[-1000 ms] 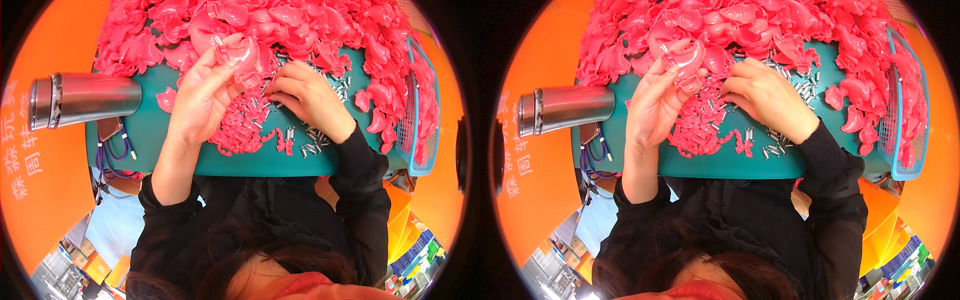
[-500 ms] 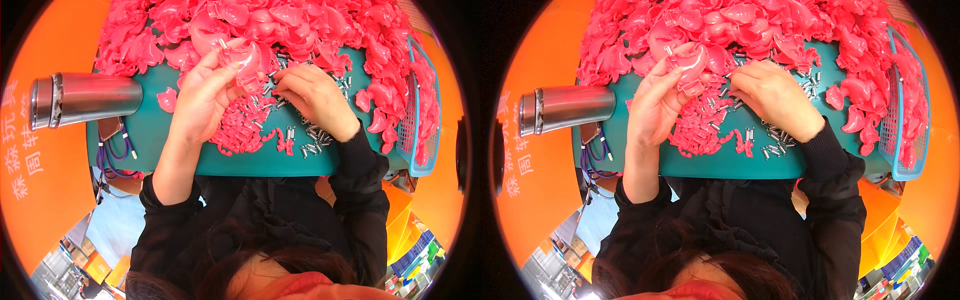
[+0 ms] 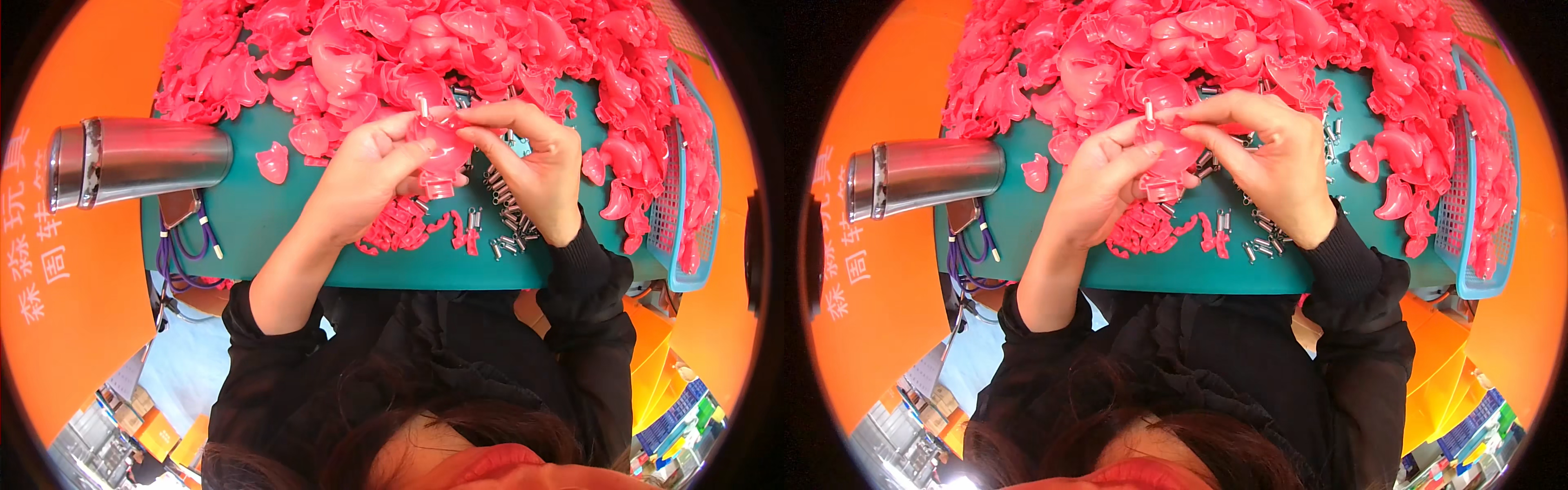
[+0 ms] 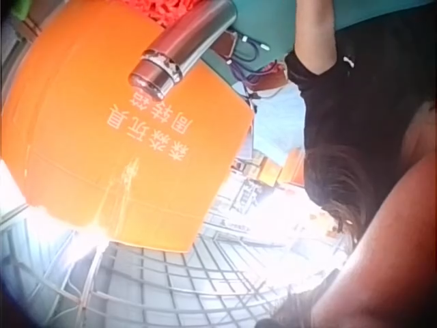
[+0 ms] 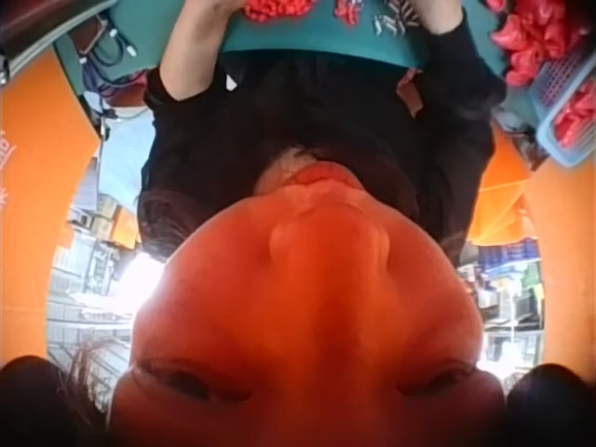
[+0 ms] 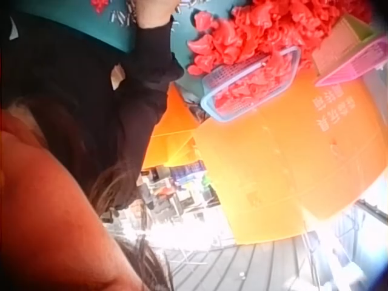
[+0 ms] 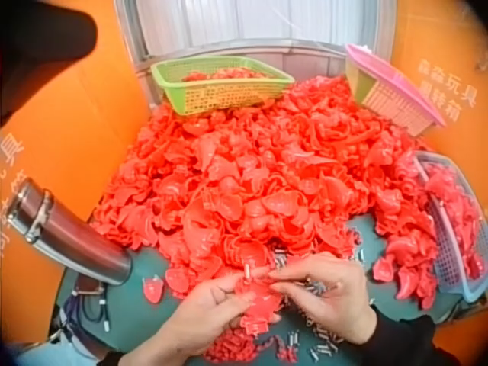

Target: Assembling small pink plastic toy components by inserting white plastic parts into them on a factory workbench.

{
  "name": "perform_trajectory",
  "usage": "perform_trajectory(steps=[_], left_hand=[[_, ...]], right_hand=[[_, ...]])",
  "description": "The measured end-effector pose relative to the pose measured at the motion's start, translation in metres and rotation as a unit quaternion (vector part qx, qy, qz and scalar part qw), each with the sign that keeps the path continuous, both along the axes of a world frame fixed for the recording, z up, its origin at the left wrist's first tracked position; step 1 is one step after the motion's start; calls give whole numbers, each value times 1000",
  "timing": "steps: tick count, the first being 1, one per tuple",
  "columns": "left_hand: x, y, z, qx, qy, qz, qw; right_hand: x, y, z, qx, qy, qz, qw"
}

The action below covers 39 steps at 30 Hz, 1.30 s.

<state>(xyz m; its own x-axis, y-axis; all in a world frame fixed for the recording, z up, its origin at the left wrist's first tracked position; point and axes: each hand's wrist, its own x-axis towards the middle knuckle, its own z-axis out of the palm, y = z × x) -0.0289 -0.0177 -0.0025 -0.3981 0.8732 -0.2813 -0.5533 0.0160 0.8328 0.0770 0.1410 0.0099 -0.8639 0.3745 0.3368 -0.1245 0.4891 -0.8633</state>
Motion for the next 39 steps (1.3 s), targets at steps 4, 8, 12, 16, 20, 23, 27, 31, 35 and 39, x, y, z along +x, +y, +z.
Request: perform_trajectory(steps=[4,8,12,16,20,23,27,31,35,39], left_hand=[[3,2,1,-7,8,-12,1000],[4,2,7,-18,-18,-21,999],[5,1,4,-18,-22,-21,999],[5,1,2,-7,-37,-17,999],[3,-1,2,10,-51,-4,999],[2,-3,4,-2,-75,19,997],[-4,-7,-1,12,-117,-6,993],[-2,-4,5,-25,-72,17,997],[-6,-6,15,23,59,107,992],[-22,-12,18,118,37,213,969]], right_hand=[[0,5,-7,135,-4,21,991],[0,5,-10,145,9,24,989],[1,-2,-9,66,-6,18,998],[2,-1,-9,87,-4,43,995],[2,1,-10,125,15,79,989],[4,4,-8,173,-5,114,978],[3,6,-6,139,-46,137,980],[3,3,3,89,-72,147,982],[-2,13,-2,45,-22,19,999],[-19,4,-5,367,-53,10,928]])
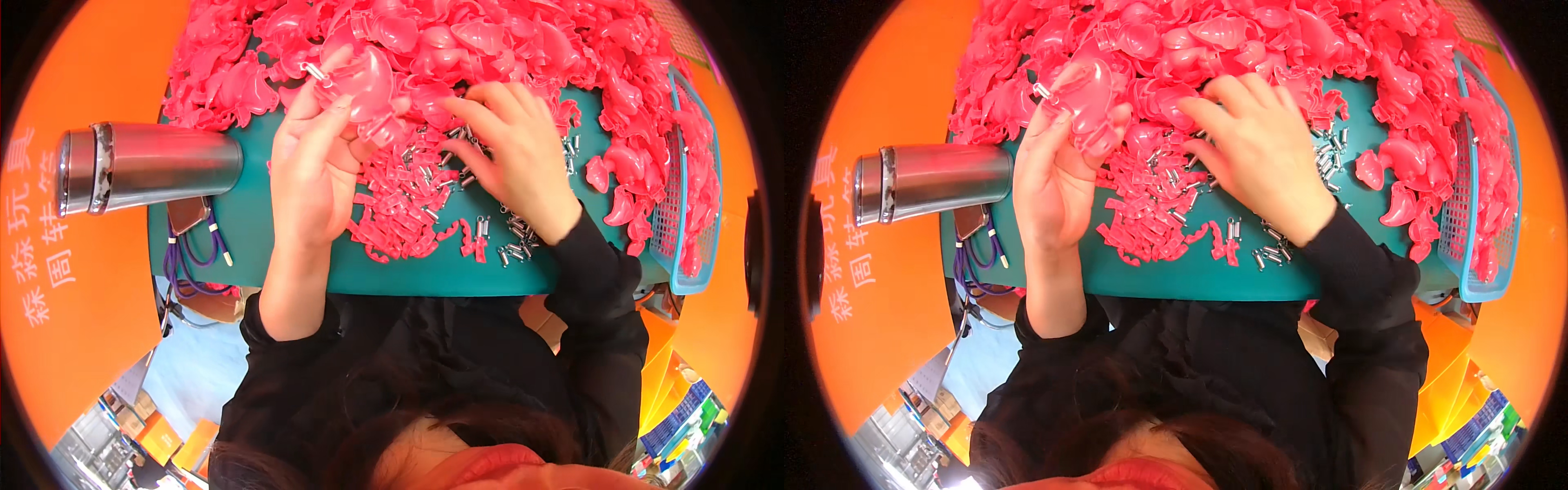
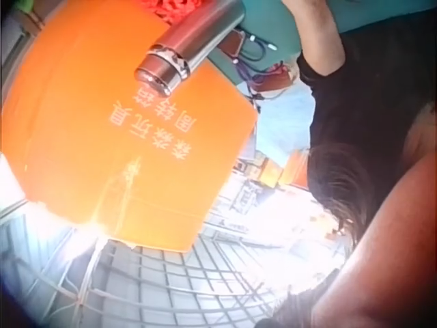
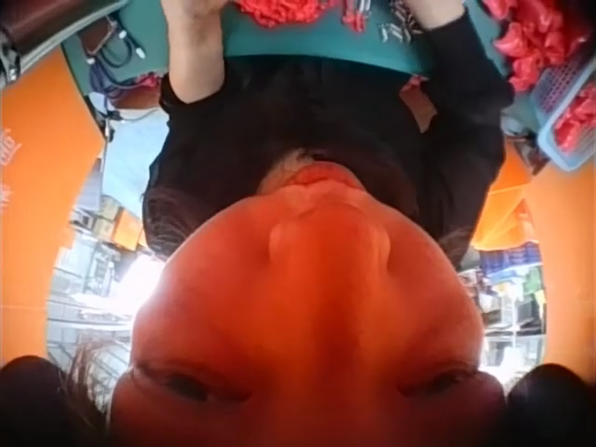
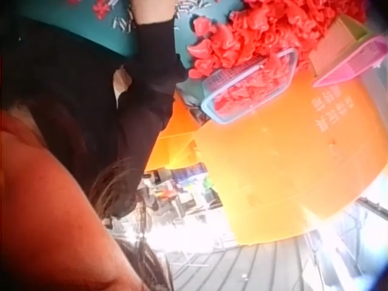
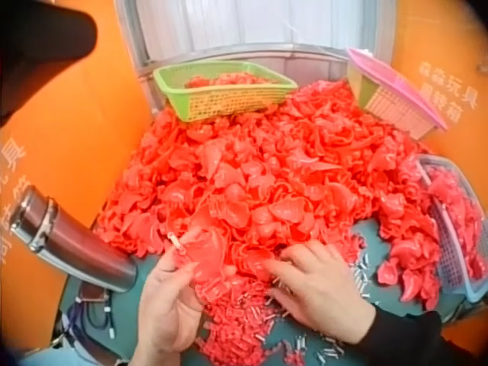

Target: Assembling small pink plastic toy components by inserting white plastic parts into them on a factory workbench.

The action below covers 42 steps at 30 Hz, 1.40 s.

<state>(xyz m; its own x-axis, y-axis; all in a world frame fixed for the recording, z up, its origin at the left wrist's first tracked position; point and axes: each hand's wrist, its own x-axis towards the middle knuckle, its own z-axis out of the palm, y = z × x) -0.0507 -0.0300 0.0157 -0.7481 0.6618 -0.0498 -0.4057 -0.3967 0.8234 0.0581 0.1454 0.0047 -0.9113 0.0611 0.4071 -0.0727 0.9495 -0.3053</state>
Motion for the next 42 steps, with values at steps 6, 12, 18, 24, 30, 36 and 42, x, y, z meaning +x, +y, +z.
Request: perform_trajectory(steps=[6,12,18,24,30,36,42], left_hand=[[5,3,1,21,25,0,999],[6,4,-1,21,17,-18,999],[8,4,-2,25,-12,-28,999],[14,7,-5,-16,-5,-51,999],[14,6,-6,-45,9,-94,995],[15,10,-11,-42,51,-48,997],[20,10,-18,-46,136,27,989]], right_hand=[[-12,10,-7,78,-28,18,996],[-12,13,-6,133,16,34,990],[-14,15,-10,141,8,55,988],[-2,12,10,-177,59,6,982],[-2,10,4,-465,-99,-31,879],[2,16,14,-632,-101,-50,766],[8,6,16,-427,-60,-6,902]])
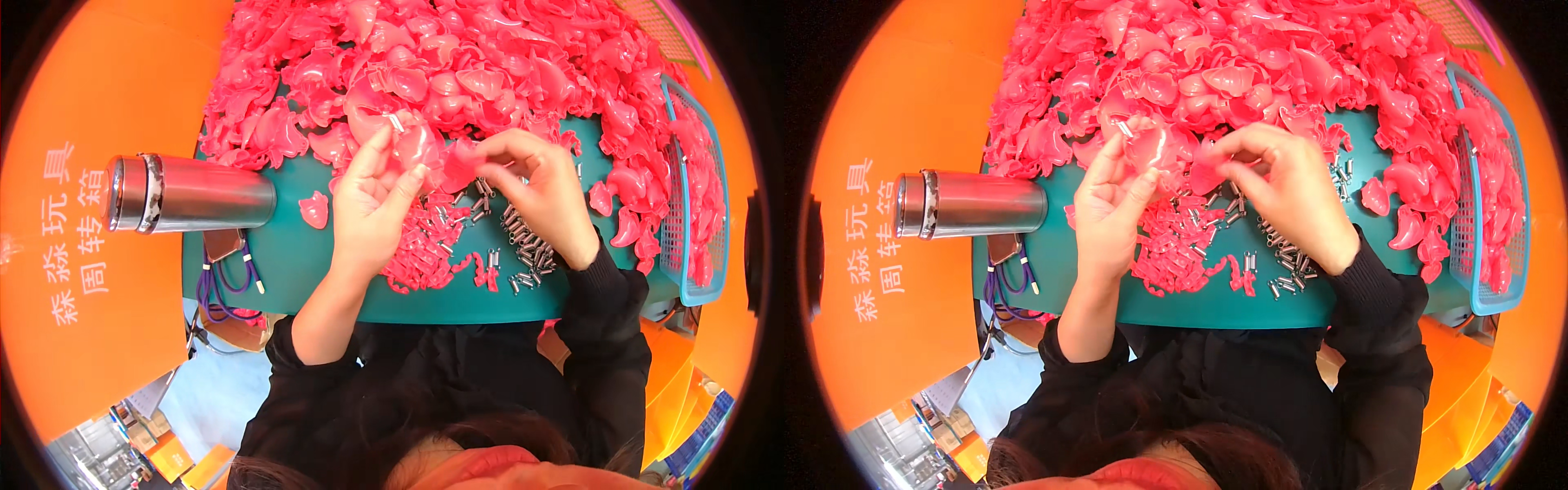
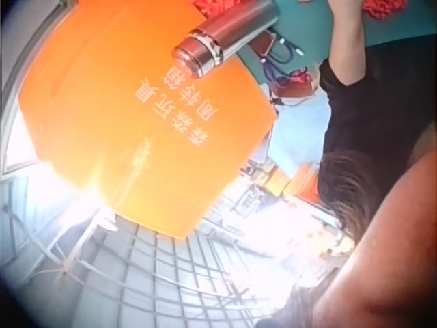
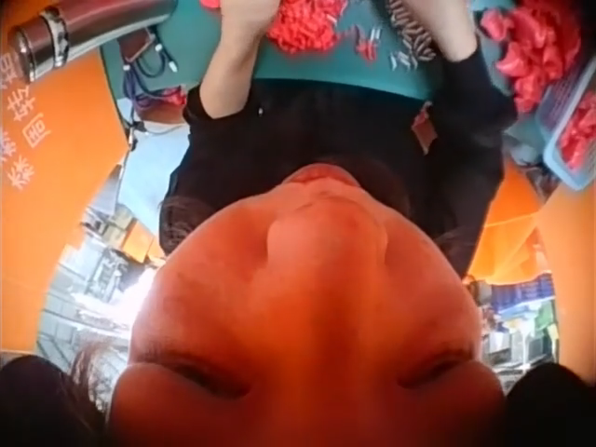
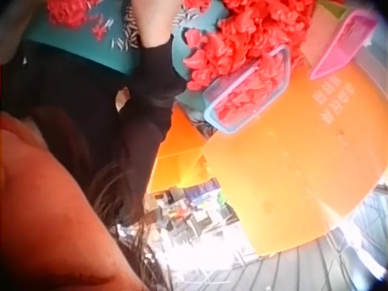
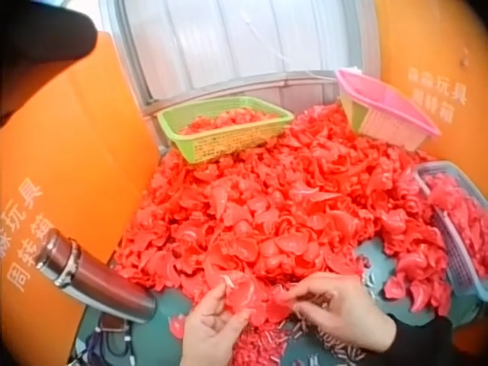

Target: Assembling small pink plastic toy components by inserting white plastic parts into them on a factory workbench.

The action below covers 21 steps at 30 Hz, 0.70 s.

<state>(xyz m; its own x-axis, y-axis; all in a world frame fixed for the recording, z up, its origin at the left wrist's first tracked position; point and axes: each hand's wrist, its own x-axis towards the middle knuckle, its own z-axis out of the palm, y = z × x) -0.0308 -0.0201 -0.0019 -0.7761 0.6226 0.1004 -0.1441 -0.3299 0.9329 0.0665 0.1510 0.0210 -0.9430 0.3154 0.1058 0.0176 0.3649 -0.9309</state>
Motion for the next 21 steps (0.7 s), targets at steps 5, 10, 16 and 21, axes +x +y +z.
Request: perform_trajectory(steps=[5,10,16,21], left_hand=[[4,0,1,29,1,-37,999],[2,-7,-1,45,18,-222,974],[5,-3,-4,78,-36,-258,962],[8,-4,-4,63,-67,-234,968]], right_hand=[[8,-1,12,-271,-11,12,962],[10,-4,8,-359,-51,85,928],[17,-10,5,-421,-72,101,898],[19,-7,7,-404,-77,104,906]])
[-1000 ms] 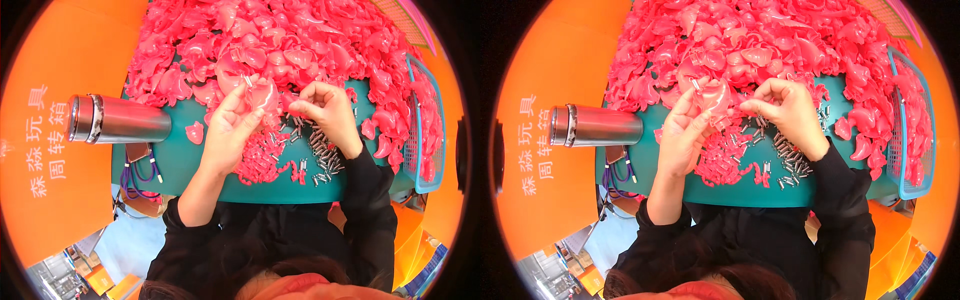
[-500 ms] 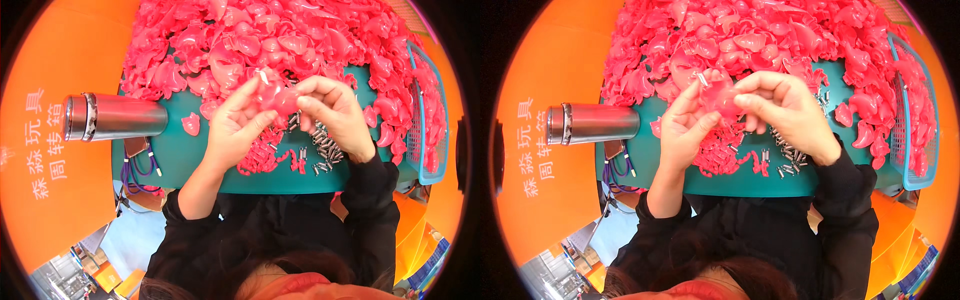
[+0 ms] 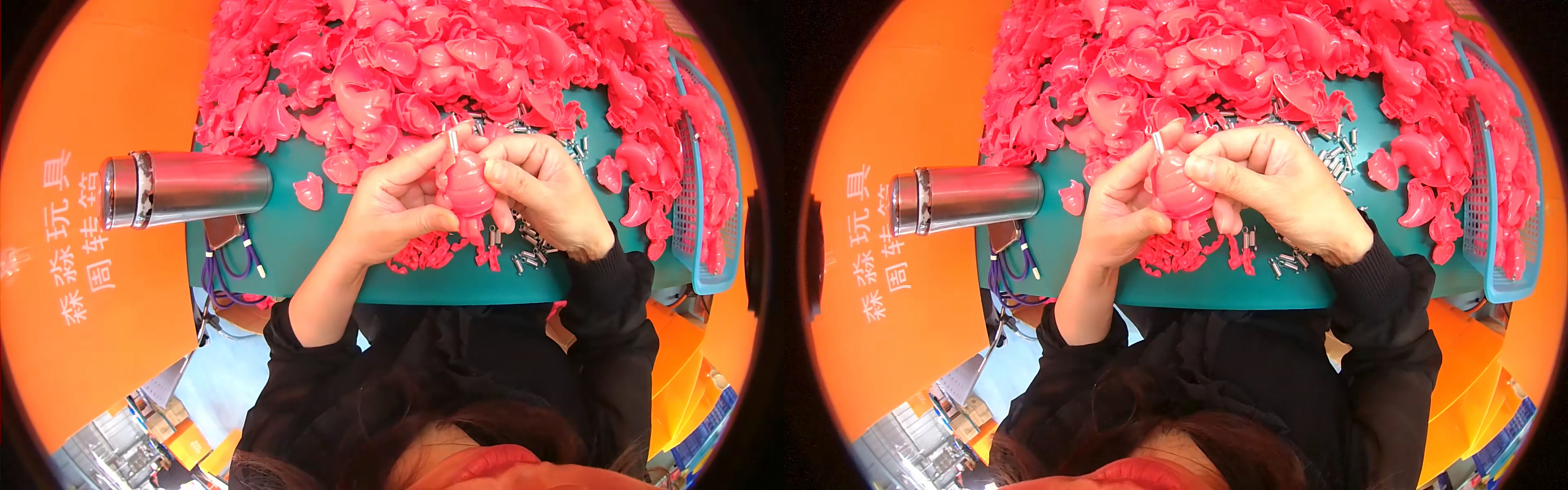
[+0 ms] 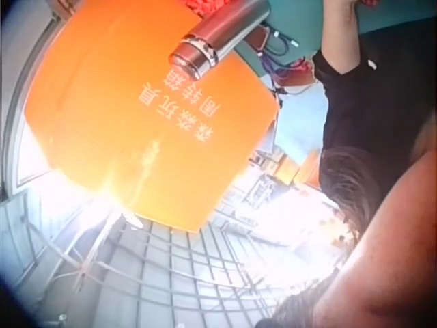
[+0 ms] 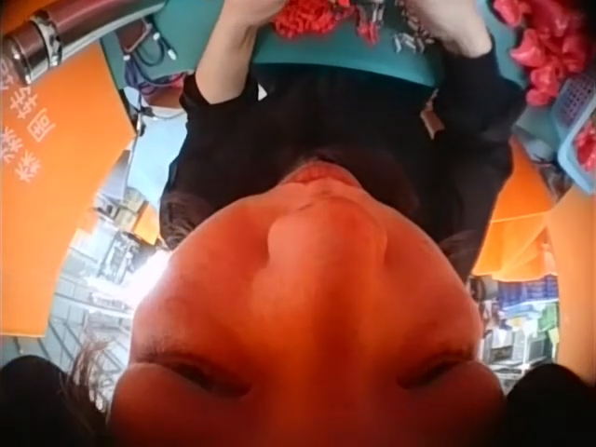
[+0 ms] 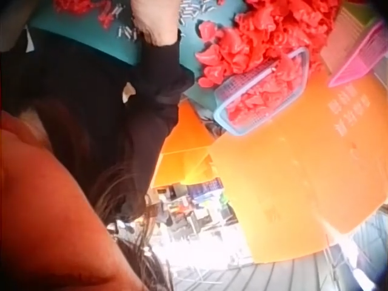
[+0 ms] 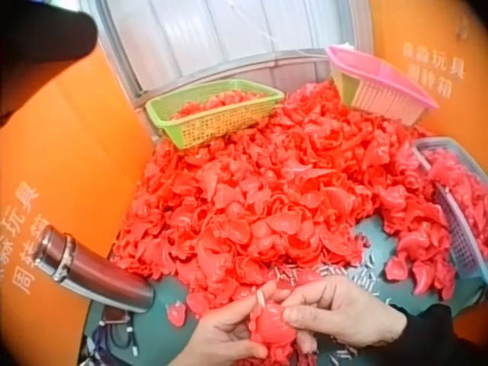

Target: Assembling small pink plastic toy components by inserting white plastic parts into them on a factory workbench.

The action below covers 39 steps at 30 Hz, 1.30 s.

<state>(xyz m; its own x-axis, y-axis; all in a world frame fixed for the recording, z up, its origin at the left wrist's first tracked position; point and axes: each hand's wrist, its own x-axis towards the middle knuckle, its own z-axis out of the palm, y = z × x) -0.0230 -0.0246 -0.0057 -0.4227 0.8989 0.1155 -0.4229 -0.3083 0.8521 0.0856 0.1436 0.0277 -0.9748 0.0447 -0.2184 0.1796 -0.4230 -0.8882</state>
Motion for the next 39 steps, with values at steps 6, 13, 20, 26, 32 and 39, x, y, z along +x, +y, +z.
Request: perform_trajectory(steps=[6,13,20,26,32,39], left_hand=[[-2,-1,-5,-4,8,-38,999],[0,3,-8,24,-24,-5,999],[4,3,-10,33,-22,17,999],[4,1,-7,-49,-35,13,998],[7,1,-10,-24,-38,25,999],[8,2,-6,-12,-29,13,999]], right_hand=[[0,0,6,30,17,15,999],[3,3,4,67,23,10,997],[0,2,4,43,18,17,999],[0,3,2,20,6,9,1000],[-1,3,-2,-28,-8,-3,1000],[-2,5,5,69,-18,-1,997]])
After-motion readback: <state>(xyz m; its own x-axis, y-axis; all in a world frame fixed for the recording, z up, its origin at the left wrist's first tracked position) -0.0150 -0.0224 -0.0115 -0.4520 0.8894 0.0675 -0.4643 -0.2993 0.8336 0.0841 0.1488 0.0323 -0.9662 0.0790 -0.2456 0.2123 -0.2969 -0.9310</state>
